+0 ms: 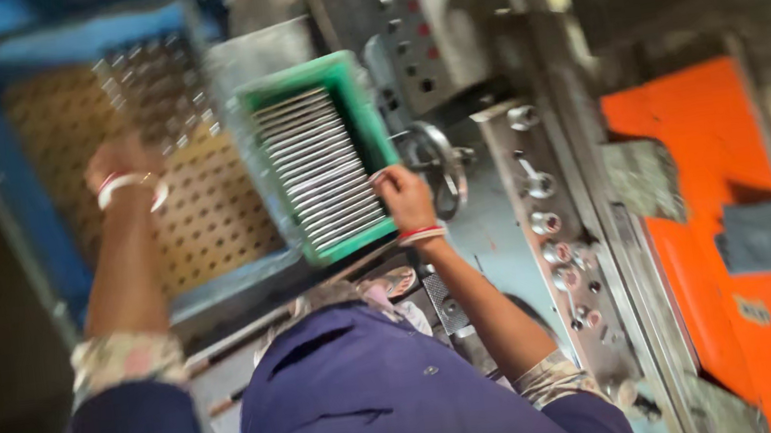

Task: The person repeatedly picks up metal rods from a green tray, inserts them into a machine, and pulls a lever to process them. The processed rods are then placed into a blue tray with holes. This cycle is repeated continuously throughout the video.

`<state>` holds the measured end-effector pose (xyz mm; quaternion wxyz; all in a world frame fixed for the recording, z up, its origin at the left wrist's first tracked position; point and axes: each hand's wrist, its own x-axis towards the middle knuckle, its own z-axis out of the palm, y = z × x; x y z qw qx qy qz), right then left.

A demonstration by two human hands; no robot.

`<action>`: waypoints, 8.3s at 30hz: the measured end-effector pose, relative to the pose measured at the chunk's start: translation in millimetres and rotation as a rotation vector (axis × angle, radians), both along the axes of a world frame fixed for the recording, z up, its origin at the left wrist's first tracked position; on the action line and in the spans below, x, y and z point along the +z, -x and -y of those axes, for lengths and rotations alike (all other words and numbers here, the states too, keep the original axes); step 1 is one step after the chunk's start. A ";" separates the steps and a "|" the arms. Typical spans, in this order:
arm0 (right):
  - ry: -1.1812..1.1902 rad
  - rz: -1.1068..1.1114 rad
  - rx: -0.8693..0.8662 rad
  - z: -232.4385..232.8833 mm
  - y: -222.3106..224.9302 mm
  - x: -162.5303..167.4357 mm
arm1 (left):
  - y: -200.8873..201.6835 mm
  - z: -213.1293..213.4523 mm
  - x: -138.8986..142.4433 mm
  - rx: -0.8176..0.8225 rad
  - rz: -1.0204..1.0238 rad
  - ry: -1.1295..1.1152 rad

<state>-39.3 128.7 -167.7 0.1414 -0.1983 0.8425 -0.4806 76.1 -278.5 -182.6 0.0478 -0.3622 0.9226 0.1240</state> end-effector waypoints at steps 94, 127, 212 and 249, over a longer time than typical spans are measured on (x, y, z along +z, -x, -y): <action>-0.224 -0.040 -0.693 -278.7 -168.0 -1.8 | 81.9 -186.3 -24.2 0.405 -0.528 -2.058; -1.264 -0.344 -1.519 -751.1 -226.8 326.7 | 361.2 -789.0 285.4 -0.656 -0.052 -2.025; -1.421 -0.182 -1.604 -812.9 -213.6 298.2 | 393.3 -978.7 160.4 0.403 0.111 -2.148; -1.064 -0.806 -1.509 -656.0 -188.3 308.0 | 408.9 -976.8 152.0 0.500 -0.112 -2.428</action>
